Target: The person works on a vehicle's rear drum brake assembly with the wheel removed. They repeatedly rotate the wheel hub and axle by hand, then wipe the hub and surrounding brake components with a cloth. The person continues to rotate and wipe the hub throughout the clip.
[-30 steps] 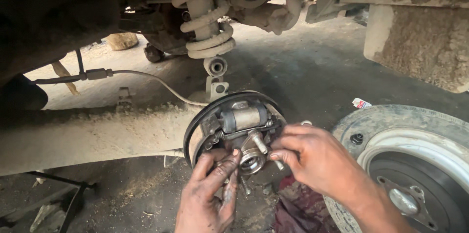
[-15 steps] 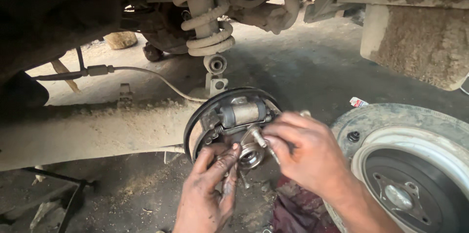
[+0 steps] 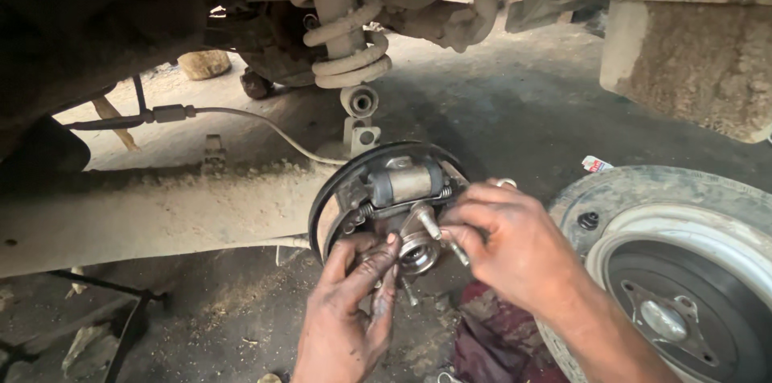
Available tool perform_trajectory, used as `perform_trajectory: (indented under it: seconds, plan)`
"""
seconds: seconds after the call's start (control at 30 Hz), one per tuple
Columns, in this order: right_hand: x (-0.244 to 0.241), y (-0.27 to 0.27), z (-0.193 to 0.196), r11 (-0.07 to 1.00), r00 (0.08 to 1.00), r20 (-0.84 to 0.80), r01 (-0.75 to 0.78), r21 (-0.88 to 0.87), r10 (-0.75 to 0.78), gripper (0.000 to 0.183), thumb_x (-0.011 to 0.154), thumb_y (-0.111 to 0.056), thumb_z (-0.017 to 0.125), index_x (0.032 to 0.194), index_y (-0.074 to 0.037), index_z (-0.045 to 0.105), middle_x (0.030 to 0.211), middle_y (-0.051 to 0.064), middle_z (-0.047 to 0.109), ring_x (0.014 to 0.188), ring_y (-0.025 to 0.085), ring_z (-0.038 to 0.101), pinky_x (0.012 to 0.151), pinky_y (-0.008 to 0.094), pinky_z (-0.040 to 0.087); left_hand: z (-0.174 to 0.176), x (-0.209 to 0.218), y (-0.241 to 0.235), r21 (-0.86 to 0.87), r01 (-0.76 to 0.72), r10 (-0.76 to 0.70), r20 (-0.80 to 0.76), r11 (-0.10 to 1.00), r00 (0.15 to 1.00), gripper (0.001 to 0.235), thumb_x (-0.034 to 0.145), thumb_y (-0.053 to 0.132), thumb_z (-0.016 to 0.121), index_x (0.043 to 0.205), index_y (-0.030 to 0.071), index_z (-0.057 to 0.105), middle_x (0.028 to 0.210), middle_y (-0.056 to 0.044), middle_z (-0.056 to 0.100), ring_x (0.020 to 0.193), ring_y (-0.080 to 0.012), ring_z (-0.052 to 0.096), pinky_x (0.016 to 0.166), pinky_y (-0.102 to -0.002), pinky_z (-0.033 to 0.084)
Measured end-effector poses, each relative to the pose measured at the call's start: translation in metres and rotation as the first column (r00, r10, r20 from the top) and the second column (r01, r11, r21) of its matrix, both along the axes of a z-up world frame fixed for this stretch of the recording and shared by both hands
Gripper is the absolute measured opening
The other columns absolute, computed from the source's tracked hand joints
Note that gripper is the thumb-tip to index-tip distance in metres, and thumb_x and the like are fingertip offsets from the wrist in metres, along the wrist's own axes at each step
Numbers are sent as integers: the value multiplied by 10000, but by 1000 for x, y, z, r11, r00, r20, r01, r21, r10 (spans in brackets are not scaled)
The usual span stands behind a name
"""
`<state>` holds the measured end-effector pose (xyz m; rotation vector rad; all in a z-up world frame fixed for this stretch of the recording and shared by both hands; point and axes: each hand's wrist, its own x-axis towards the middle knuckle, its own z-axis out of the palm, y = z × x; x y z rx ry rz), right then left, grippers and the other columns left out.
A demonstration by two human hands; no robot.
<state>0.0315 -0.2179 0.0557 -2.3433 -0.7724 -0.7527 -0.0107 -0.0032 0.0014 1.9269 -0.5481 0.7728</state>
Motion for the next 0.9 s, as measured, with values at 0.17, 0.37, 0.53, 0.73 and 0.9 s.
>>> perform_trajectory:
  seconds: [0.17,0.37,0.53,0.73,0.9]
  plan:
    - [2,-8,5,998,987,-159,-23,-63,12,133,798,-170,793,874,-61,787,855,90,726,839,306,677,741,407,534,3,3,-3,-10,-27,27,38,1000,999,396,853,-19,689,1224,107,748,1149,-108,698,1004,-214,757,801,-297,605]
    - [-3,-1,10,998,969,244,-49,28,41,79,858,-123,730,896,-55,745,905,75,721,847,279,673,765,387,527,-2,-1,-1,10,-24,24,-8,1000,1000,440,824,-37,683,1240,97,736,1135,-118,691,972,-215,749,800,-304,591]
    - [1,-2,3,993,995,40,-92,74,89,72,839,-106,751,899,-66,757,897,60,723,818,256,696,736,360,553,2,2,-1,13,-44,45,-21,999,999,413,822,-23,704,1210,109,757,1144,-109,697,1009,-210,753,812,-291,599]
    - [-12,2,7,1000,990,141,-6,-13,8,78,823,-102,746,880,-49,745,883,79,707,814,288,677,737,395,528,4,-2,-2,-12,-31,31,5,999,1000,398,843,-23,704,1219,99,749,1147,-105,696,1014,-207,749,828,-293,592]
    - [-8,9,1,996,995,91,-51,76,44,107,845,-89,720,935,-35,740,909,92,707,829,288,679,746,383,540,1,-2,2,12,-10,11,-26,1000,1000,420,833,-27,701,1234,94,735,1152,-103,686,986,-206,747,802,-291,587]
